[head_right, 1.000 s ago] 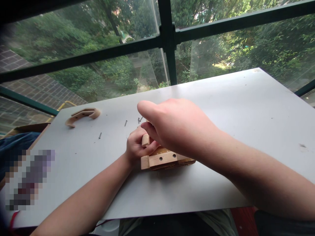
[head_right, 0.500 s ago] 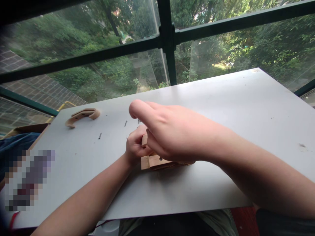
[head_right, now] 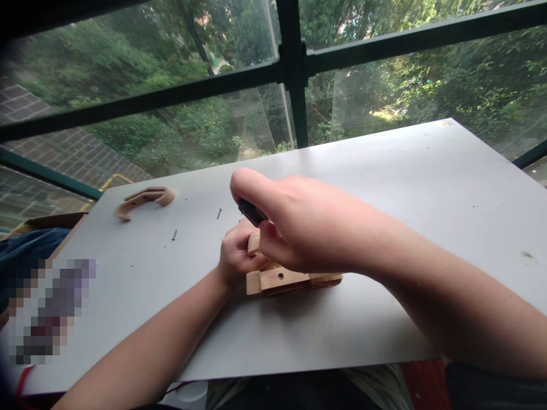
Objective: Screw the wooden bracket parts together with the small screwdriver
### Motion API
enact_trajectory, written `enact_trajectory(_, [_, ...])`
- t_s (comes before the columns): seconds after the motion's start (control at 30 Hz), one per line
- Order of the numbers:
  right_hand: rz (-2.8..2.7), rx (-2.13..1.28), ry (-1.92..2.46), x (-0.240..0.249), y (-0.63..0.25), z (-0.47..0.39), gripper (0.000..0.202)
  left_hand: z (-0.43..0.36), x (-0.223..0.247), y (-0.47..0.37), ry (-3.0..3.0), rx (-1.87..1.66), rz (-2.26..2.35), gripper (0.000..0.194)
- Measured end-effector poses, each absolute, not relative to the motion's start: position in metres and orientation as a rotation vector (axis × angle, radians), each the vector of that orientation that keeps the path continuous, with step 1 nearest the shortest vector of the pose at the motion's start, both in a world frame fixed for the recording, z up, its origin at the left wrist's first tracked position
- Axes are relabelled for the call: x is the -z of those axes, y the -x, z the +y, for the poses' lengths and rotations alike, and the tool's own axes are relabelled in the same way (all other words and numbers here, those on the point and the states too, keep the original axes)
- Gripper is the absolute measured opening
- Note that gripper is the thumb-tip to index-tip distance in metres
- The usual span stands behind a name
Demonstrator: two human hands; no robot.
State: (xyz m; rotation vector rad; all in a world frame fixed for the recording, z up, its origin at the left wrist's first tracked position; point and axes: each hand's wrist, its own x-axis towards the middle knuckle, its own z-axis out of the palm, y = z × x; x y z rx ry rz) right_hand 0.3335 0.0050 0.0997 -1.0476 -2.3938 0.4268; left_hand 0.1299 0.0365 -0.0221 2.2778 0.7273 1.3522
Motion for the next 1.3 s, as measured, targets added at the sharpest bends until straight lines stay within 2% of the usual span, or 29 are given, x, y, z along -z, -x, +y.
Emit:
enact_trajectory(0.2, [-2.36,-0.422,1.188,-0.106,-0.33,0.004,0.028,0.038,0.021,-0.13,-2.32,-1.326,0.72,0.021])
enact_trajectory(0.37, [-2.413,-0.454,1.148,-0.106,-0.328,0.003,0.033,0.037,0.019,-0.131,-2.306,-1.341,0.705,0.021])
enact_trajectory(0.57, [-2.375,-0.408,1.149,-0.096,-0.331,0.007,0.016,0.035,0.022,-0.13,-2.3,-1.332,0.748,0.011])
enact_trajectory(0.8, [-2.39,-0.481,1.156,-0.098,-0.329,0.006,0.009,0.034,0.02,-0.128,-2.316,-1.233,0.801,0.01])
enact_trajectory(0.87, [-2.392,-0.467,1.124,-0.097,-0.33,0.007,0.014,0.035,0.019,-0.127,-2.326,-1.245,0.798,0.011])
enact_trajectory(1.07, [-2.404,-0.459,0.797,-0.097,-0.338,0.01,0.057,0.035,0.02,-0.128,-2.324,-1.258,0.806,0.011])
enact_trajectory(1.3, [-2.443,-0.409,0.738,-0.102,-0.344,0.011,0.044,0.033,0.02,-0.128,-2.327,-1.28,0.821,0.015])
